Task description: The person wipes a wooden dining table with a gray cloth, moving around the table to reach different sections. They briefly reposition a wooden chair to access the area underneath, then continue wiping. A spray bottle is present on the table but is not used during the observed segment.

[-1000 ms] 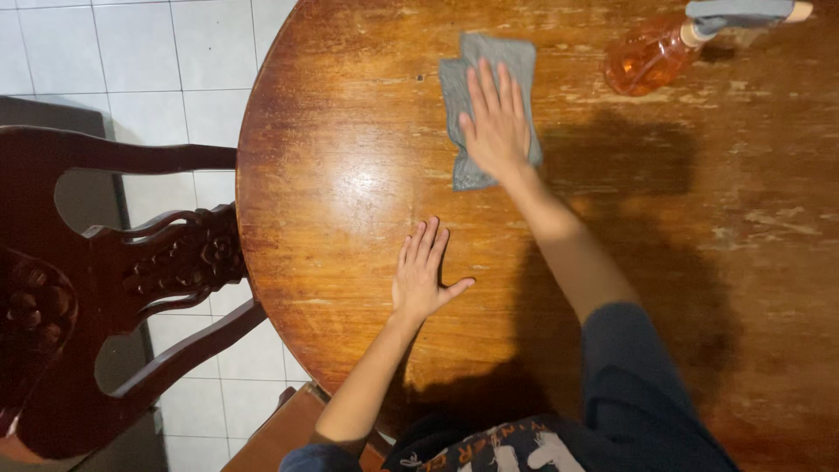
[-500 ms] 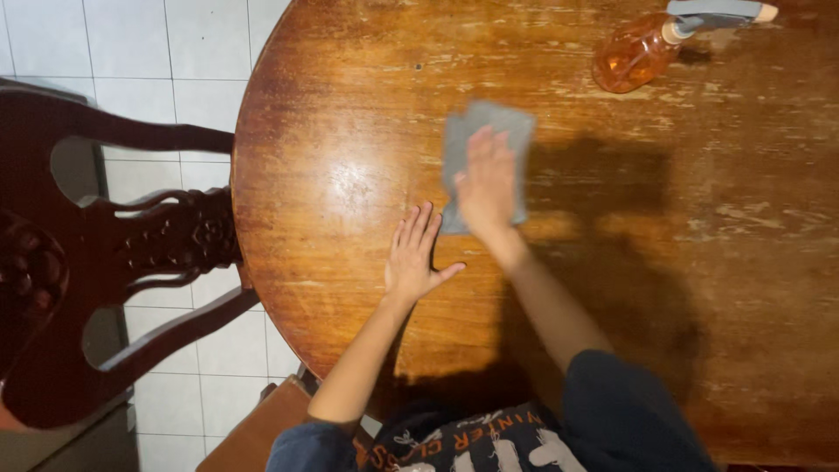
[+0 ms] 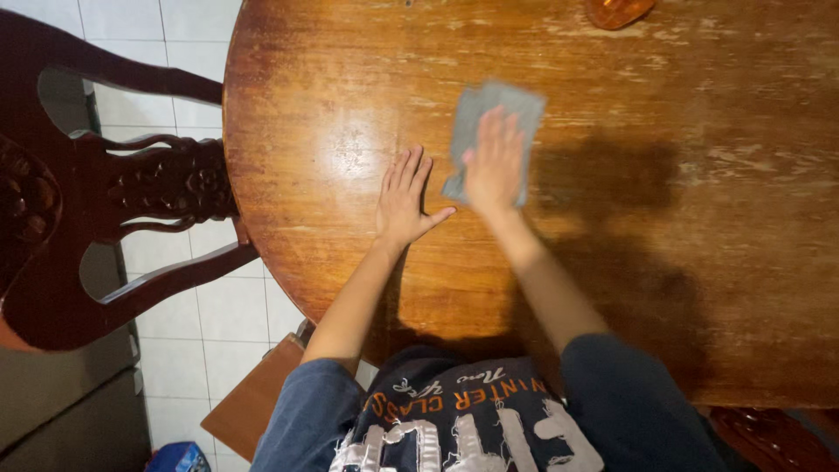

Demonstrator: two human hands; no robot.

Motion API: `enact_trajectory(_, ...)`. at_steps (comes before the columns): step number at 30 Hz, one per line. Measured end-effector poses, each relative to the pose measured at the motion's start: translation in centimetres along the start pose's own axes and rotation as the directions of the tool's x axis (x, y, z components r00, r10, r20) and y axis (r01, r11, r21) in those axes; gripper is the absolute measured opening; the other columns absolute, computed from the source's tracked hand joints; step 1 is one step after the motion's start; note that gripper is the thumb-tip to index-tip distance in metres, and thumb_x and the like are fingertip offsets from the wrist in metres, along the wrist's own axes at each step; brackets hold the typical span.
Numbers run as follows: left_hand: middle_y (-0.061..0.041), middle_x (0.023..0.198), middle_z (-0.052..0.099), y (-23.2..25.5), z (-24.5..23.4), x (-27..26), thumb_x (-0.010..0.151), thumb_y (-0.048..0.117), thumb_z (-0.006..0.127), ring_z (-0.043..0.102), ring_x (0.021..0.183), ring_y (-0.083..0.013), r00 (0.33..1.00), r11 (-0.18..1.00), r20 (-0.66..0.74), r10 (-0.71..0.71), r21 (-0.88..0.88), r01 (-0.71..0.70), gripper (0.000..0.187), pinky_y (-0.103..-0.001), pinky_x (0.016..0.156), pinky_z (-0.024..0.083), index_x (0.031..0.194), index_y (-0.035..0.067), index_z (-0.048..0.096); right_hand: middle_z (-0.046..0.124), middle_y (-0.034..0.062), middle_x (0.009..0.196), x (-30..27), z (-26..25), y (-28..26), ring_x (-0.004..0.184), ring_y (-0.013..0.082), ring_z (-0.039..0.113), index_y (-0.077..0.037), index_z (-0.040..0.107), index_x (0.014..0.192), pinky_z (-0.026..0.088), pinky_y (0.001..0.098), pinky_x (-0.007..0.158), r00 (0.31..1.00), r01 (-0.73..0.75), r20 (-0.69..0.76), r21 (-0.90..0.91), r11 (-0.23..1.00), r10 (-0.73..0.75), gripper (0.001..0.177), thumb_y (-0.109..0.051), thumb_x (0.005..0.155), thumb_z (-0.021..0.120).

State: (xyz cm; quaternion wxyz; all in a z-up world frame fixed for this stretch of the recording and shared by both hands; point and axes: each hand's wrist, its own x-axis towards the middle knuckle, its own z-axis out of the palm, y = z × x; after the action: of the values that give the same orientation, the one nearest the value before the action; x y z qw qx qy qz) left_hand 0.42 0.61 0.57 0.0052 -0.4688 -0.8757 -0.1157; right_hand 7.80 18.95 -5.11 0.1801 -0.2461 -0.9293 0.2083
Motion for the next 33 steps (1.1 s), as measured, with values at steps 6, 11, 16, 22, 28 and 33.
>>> enact_trajectory(6, -0.014, 0.167, 0.03, 0.1, 0.1, 0.1, 0.074, 0.071, 0.077, 0.025, 0.156, -0.0349, 1.0, 0.999, 0.0, -0.027, -0.02, 0.027, 0.117, -0.052, 0.127, 0.021, 0.157, 0.0, 0.035, 0.02, 0.0111, 0.173, 3.2, 1.7, -3.6, 0.159, 0.0369, 0.016, -0.009, 0.028, 0.165, 0.016, 0.0529, 0.129, 0.97, 0.231, 0.058, 0.075, 0.97, -0.235, 0.068, -0.034, 0.108, 0.053)
enact_trajectory(11, -0.014, 0.169, 0.029, 0.2, 0.1, 0.0, 0.077, 0.07, 0.077, 0.024, 0.157, -0.0336, 0.999, 1.0, -0.033, 0.01, 0.024, -0.009, 0.115, -0.051, 0.127, 0.021, 0.158, 0.001, 0.035, 0.02, 0.0149, 0.173, 6.5, -0.2, 1.0, 0.158, 0.0386, 0.016, -0.005, 0.027, 0.166, 0.016, 0.0536, 0.128, 0.99, 0.132, 0.041, 0.0, 0.991, -0.132, 0.069, -0.034, 0.108, 0.051)
enact_trajectory(16, -0.013, 0.169, 0.029, 0.3, -0.1, -0.1, 0.076, 0.069, 0.078, 0.023, 0.157, -0.033, 0.999, 1.0, -0.032, 0.008, 0.01, -0.008, 0.114, -0.05, 0.128, 0.02, 0.158, 0.002, 0.035, 0.019, 0.0199, 0.173, -0.4, -1.0, 2.3, 0.159, 0.0412, 0.015, 0.0, 0.024, 0.165, 0.014, 0.0528, 0.129, 0.999, 0.035, 0.018, -0.044, 0.998, -0.034, 0.071, -0.035, 0.109, 0.05)
enact_trajectory(22, -0.012, 0.17, 0.029, 0.0, 0.1, 0.0, 0.075, 0.065, 0.077, 0.024, 0.159, -0.032, 1.0, 0.999, -0.022, 0.007, 0.044, -0.006, 0.111, -0.05, 0.129, 0.021, 0.159, 0.004, 0.036, 0.02, 0.0127, 0.172, -0.9, -1.3, -2.1, 0.158, 0.0381, 0.016, -0.009, 0.027, 0.165, 0.013, 0.0511, 0.129, 0.949, 0.255, 0.178, 0.046, 0.966, -0.259, 0.07, -0.038, 0.105, 0.049)
enact_trajectory(28, -0.013, 0.169, 0.029, 0.1, -0.2, -0.2, 0.08, 0.071, 0.075, 0.024, 0.157, -0.0333, 0.999, 1.0, -0.041, 0.017, 0.009, -0.016, 0.112, -0.052, 0.127, 0.022, 0.159, 0.003, 0.035, 0.016, 0.015, 0.172, 5.8, -1.2, 1.5, 0.159, 0.0365, 0.012, -0.005, 0.023, 0.166, 0.01, 0.0512, 0.129, 0.985, 0.15, 0.096, -0.056, 0.987, -0.144, 0.069, -0.041, 0.112, 0.045)
enact_trajectory(33, -0.012, 0.169, 0.029, 0.5, -0.4, 0.0, 0.078, 0.071, 0.074, 0.024, 0.157, -0.0325, 1.0, 1.0, -0.025, -0.004, 0.006, 0.004, 0.112, -0.051, 0.127, 0.022, 0.158, 0.003, 0.035, 0.015, 0.0161, 0.175, -1.1, -1.2, 3.2, 0.161, 0.0364, 0.011, -0.002, 0.022, 0.167, 0.01, 0.0504, 0.13, 0.999, -0.023, 0.024, -0.018, 1.0, 0.024, 0.071, -0.037, 0.111, 0.047)
